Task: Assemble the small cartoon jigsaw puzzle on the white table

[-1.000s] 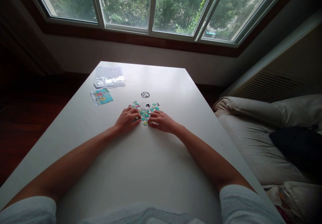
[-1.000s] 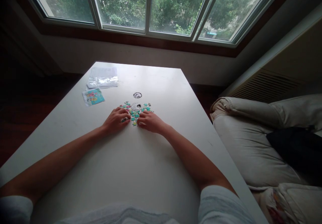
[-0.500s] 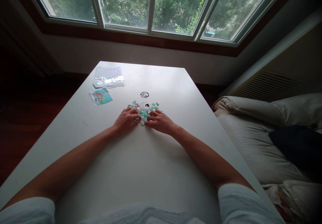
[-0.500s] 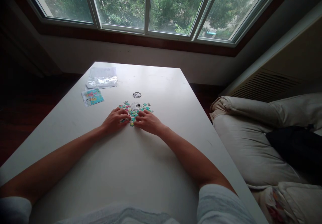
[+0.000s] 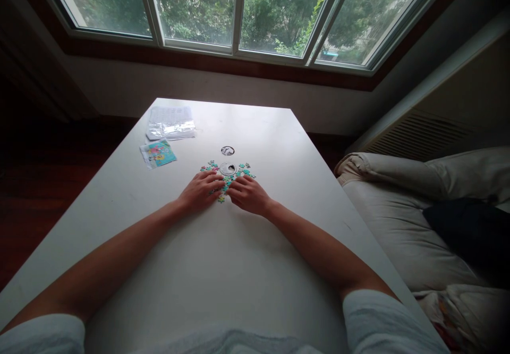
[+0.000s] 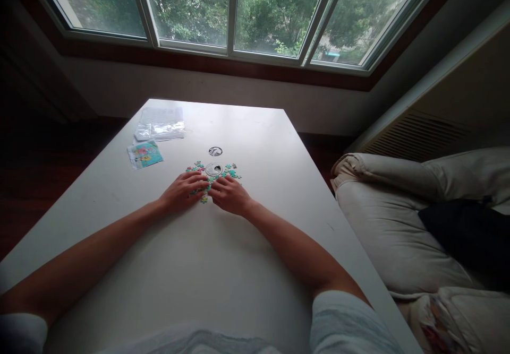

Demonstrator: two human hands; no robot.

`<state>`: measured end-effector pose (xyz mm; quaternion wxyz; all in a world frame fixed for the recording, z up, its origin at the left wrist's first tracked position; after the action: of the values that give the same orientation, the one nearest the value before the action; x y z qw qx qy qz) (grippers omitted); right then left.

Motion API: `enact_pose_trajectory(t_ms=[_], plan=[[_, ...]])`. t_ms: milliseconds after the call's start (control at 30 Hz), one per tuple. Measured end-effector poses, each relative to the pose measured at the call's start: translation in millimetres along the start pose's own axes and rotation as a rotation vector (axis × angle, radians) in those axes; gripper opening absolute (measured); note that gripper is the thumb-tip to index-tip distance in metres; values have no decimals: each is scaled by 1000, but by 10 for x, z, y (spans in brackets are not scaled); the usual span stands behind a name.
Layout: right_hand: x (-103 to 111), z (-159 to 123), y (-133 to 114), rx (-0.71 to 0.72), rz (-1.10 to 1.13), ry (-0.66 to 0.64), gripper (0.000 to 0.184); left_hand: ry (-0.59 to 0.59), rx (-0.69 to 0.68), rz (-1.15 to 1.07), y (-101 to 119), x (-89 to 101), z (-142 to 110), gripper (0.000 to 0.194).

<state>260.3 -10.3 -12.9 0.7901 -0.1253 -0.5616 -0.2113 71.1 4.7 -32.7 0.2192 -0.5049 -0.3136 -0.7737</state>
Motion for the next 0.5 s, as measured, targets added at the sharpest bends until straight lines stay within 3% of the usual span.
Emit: enact_pose_trajectory(t_ms=[267, 400, 500], plan=[[-119, -127, 450, -530, 381, 266, 19, -13, -44, -60, 25, 71, -16, 28], [-151, -153, 612, -601, 384, 294, 20, -14, -50, -51, 26, 78, -19, 27], [-156, -183, 704, -611, 312, 286, 24, 32, 38, -3, -43, 73, -16, 29]])
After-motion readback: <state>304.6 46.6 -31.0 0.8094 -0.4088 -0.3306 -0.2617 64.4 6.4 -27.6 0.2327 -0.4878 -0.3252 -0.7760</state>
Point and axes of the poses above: each hand's wrist, its own z-axis towards the middle knuckle, its own x-axis out of the back of the hand, y = z × x, the point moved 4 cm from there along z, towards the middle knuckle, and after that the axes turned 3 degrees about -y, right-handed, at the moved point
